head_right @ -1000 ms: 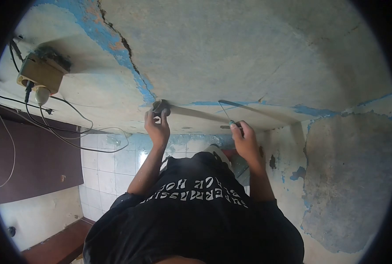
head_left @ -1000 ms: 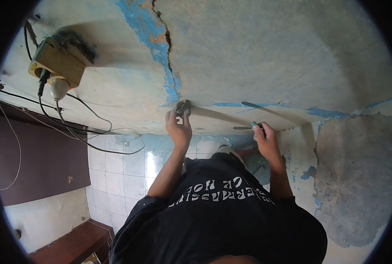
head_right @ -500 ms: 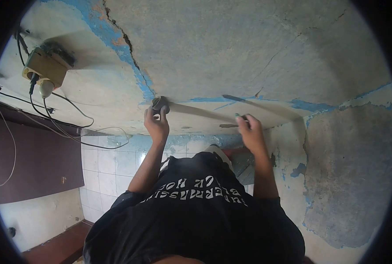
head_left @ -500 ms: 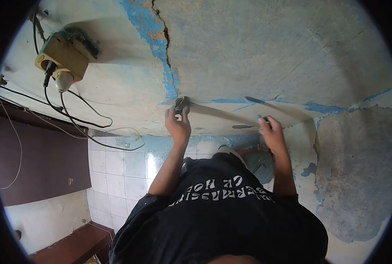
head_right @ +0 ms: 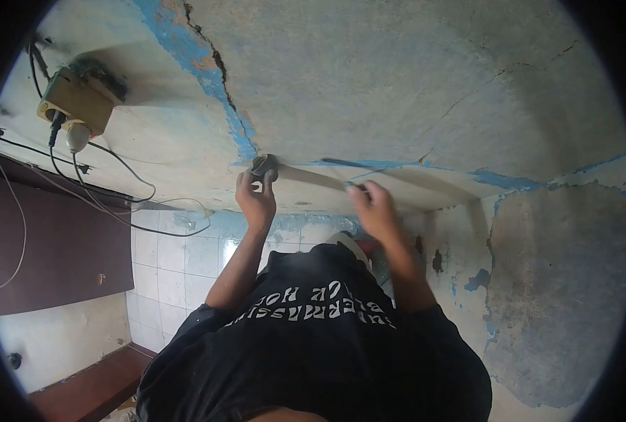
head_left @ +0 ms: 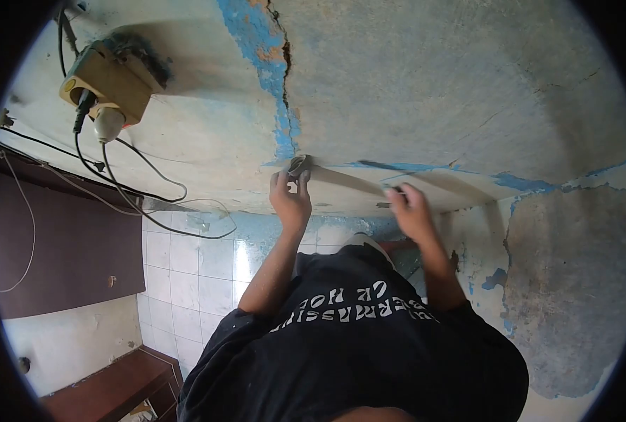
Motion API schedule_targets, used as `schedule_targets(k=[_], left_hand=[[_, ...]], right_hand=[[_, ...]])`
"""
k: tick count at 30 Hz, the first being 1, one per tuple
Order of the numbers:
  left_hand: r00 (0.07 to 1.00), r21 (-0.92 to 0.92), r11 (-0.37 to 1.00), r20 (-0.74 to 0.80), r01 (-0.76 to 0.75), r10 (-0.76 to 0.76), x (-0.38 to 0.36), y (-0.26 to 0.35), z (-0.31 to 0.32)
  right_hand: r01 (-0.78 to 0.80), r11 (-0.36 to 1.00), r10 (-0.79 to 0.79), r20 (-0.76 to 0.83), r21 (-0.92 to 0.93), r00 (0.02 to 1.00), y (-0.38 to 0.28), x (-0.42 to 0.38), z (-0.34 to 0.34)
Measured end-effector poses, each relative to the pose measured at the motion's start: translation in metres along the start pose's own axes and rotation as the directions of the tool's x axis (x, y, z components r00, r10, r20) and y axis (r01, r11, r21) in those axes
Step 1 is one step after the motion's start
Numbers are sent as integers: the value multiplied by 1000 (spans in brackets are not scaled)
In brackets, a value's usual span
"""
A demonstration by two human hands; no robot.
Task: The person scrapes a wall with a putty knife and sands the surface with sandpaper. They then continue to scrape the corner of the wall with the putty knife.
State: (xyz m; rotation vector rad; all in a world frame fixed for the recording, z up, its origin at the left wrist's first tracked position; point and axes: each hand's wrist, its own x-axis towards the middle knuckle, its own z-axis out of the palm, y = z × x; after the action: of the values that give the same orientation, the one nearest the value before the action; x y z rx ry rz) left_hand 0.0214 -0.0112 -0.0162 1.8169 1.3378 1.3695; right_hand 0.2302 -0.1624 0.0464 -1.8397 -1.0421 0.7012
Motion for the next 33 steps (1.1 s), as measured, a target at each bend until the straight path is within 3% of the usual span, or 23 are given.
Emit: schedule_targets(k=[3,5,6,11,13,14,17,18,19,21,22,23,25,28,33], left_hand=[[999,-25,999,-16,30,-30,0,-1,0],[1000,-6,1000,9,21,-21,2,7,-6],[1000,-4,1000,10,-18,18,3,1,-6],[1000,-24,1000,12,-15,15,5,-3,-2],[1000,-18,1000,26,15,-14,-2,-2,-2],[1000,-18,1000,23,12,-12,-3,-3,-2],[1000,-4,1000,16,-5,5,10,0,-6],[999,5,1000,37,16,-16,6,2,-7],[998,-2,1000,52,23,-23,2,1,-4],[1000,1,1000,11,6,-6,3,-3,-1],[1000,-25,1000,22,19,-19,3,1,-4],[1000,-20,1000,21,14,-14,4,1,-5],[1000,-18,1000,24,3,-3,5,2,-7],[1000,-21,1000,18,-8,9,7,1,-10],[999,-23,1000,33,0,0,-2,0,-5]], right_hand=[[45,998,-43,41,-40,998,-1,2,16],[5,1000,-4,-51,20,999,6,-9,-10],[-133,984,135,-9,119,991,18,-12,-29],[-141,990,142,-46,32,989,-1,-13,-23],[-69,988,76,-46,137,996,6,-17,-17],[-160,973,166,-24,169,986,4,-22,-27],[-220,949,219,30,227,975,-8,-15,-48],[-98,977,93,31,187,995,4,-6,-33],[-111,977,109,24,181,994,0,-2,-17],[7,1000,-7,83,1,997,-11,6,16],[57,998,-57,23,26,998,0,3,21],[59,998,-60,23,32,998,5,-3,9],[-91,990,91,3,110,996,13,-12,-30],[-35,999,35,-40,-9,999,-4,-13,-38],[-15,1000,18,-117,21,993,12,-26,-15]])
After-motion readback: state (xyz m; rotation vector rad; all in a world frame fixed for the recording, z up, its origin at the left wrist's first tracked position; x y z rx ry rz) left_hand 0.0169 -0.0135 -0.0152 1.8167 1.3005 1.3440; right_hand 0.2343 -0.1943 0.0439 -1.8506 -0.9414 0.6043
